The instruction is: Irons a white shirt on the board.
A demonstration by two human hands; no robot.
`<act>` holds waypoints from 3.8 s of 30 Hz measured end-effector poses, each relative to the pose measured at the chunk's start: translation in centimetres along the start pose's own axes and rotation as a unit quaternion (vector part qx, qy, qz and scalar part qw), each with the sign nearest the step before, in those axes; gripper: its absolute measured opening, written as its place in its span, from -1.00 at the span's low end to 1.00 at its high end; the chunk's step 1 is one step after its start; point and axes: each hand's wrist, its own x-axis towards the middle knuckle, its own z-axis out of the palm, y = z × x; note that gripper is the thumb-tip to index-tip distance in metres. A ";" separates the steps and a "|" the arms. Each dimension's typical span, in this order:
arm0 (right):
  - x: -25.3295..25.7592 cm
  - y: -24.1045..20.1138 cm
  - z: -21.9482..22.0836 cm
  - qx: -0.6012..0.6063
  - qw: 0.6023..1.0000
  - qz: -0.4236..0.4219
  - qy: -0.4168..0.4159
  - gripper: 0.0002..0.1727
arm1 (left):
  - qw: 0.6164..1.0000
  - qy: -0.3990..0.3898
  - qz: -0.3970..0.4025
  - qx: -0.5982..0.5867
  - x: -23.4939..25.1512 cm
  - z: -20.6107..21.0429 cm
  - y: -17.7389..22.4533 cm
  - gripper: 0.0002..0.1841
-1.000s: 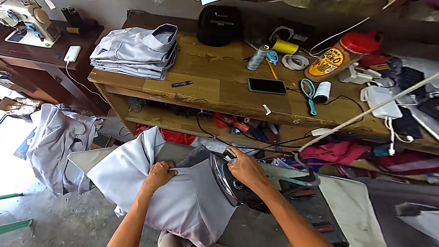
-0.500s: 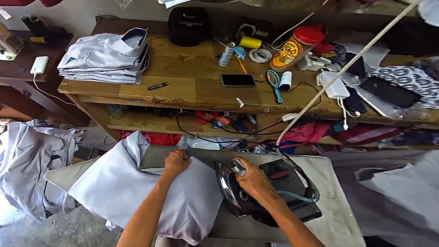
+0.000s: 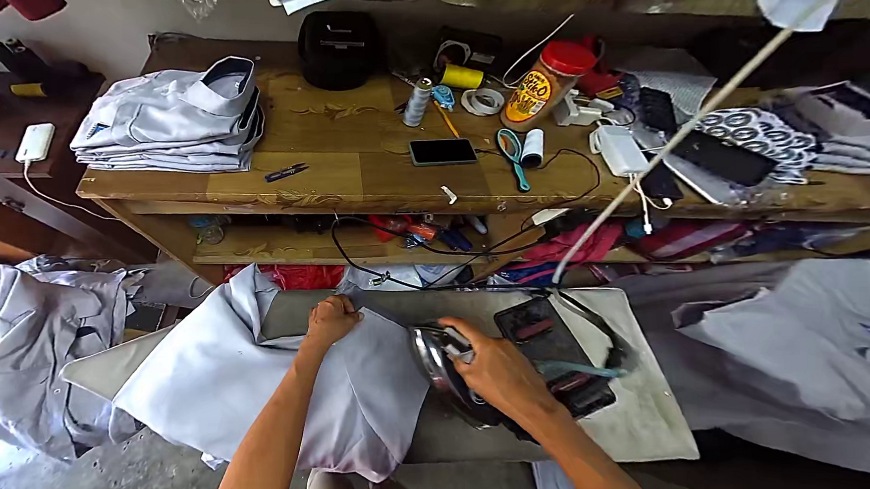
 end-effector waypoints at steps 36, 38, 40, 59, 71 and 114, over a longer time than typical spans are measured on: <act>4.6 7.0 7.0 0.094 0.987 -0.125 0.034 -0.49 | 0.979 0.140 0.075 0.125 -3.4 1.9 0.6 -0.53; 5.5 6.0 8.4 0.118 0.988 -0.103 -0.002 -0.47 | 0.982 0.124 0.058 0.127 -3.4 2.1 1.5 -0.59; 5.9 5.4 8.5 0.131 0.988 -0.078 -0.019 -0.48 | 0.989 0.104 0.051 0.092 -3.2 2.2 1.7 -0.63; 12.1 2.6 9.7 0.093 0.954 -0.202 0.199 -0.57 | 0.977 0.168 -0.060 0.118 1.9 0.7 3.4 -0.53; 5.1 4.0 13.6 0.114 0.931 -0.266 0.221 -0.49 | 0.993 0.108 0.039 0.002 -0.3 -1.9 -1.4 -0.55; 4.3 -2.4 2.7 -0.071 0.941 -0.302 -0.134 -0.34 | 0.912 0.294 0.250 0.141 -18.6 20.5 -6.8 -0.63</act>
